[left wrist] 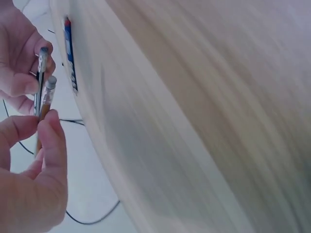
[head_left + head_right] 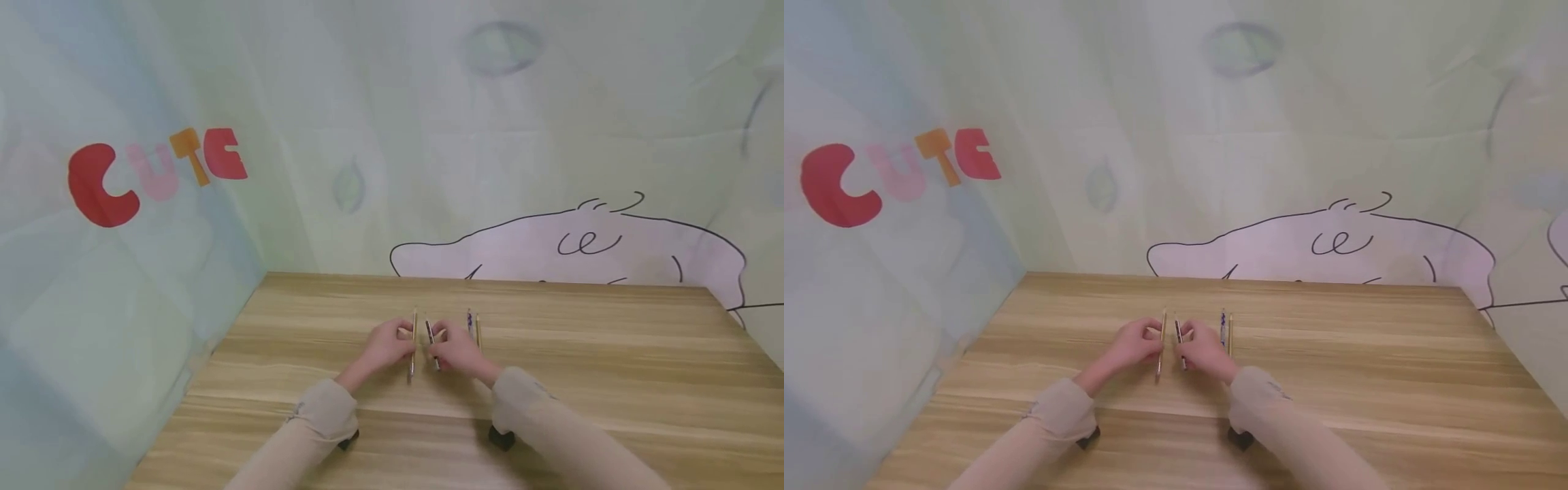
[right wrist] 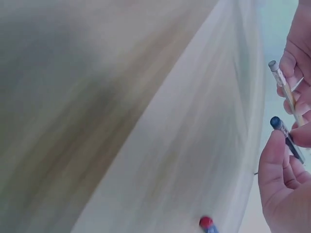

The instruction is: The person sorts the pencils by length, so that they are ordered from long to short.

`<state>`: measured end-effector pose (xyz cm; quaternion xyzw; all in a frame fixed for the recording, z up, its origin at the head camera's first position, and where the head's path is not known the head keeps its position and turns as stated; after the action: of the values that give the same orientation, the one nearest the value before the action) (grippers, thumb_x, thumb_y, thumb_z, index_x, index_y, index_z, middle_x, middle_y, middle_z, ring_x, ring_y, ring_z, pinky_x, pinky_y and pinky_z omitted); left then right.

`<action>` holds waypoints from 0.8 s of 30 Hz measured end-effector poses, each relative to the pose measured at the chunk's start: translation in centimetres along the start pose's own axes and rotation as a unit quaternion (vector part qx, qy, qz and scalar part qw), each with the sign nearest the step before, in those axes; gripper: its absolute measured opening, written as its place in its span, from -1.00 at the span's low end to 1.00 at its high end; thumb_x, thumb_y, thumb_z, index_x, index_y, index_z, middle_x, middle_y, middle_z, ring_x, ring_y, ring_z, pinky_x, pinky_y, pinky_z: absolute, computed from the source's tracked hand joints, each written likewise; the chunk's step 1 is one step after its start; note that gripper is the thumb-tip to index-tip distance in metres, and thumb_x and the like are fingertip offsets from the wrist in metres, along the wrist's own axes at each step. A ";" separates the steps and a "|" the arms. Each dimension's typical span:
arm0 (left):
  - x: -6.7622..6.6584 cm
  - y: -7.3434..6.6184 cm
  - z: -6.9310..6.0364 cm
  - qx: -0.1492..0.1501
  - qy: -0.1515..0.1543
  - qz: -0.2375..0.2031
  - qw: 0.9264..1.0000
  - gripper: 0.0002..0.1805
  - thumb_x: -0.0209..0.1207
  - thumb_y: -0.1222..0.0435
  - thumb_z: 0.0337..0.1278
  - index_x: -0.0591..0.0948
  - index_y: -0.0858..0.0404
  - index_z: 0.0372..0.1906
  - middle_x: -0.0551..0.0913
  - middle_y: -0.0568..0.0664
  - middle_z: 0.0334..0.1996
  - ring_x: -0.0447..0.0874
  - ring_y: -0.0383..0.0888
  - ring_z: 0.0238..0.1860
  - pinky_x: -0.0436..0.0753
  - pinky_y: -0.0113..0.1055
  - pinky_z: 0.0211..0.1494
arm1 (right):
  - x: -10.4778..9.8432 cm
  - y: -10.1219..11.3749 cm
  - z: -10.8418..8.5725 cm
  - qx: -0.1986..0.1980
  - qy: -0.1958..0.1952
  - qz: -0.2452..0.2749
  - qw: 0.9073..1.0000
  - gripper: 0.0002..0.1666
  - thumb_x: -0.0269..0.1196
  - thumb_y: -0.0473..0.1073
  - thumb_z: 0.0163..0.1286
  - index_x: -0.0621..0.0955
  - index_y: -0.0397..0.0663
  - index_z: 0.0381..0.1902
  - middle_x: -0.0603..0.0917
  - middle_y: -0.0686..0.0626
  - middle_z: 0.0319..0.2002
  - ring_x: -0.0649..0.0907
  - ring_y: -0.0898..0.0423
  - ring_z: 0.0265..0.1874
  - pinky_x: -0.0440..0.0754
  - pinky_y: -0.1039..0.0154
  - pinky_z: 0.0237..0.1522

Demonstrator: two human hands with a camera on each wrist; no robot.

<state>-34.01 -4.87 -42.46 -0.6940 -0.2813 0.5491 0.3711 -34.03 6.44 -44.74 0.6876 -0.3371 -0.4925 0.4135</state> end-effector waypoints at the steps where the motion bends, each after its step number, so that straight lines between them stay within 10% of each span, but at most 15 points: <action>1: 0.2 -0.3 0.0 0.005 -0.003 -0.009 1.000 -0.62 0.12 0.43 -0.17 0.47 0.33 -0.09 0.64 0.04 -0.50 0.61 -0.11 -0.54 0.57 -0.37 -0.50 | -0.3 0.1 -0.2 -0.007 -0.001 0.004 1.000 -0.64 0.13 -0.39 0.05 0.39 -0.26 -0.13 0.51 -0.06 -0.58 0.45 0.17 -0.71 0.48 0.37 -0.66; 24: 5.9 -3.5 -1.6 0.049 0.025 -0.099 0.994 -0.63 0.16 0.42 -0.12 0.46 0.26 -0.09 0.57 0.02 -0.43 0.53 -0.21 -0.55 0.59 -0.37 -0.47 | -3.4 -0.5 -5.3 -0.078 0.052 0.088 0.992 -0.70 0.05 -0.49 0.04 0.29 -0.37 -0.22 0.44 -0.07 -0.51 0.50 0.15 -0.60 0.58 0.21 -0.51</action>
<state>-31.00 1.51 -42.62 -0.6573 -0.3115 0.5054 0.4642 -29.86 10.85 -42.96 0.6452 -0.3348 -0.4426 0.5251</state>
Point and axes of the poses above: each hand's wrist, its own z-axis towards the middle knuckle, its own x-axis out of the palm, y = z × x, the point moved 10 cm from there along z, towards the middle knuckle
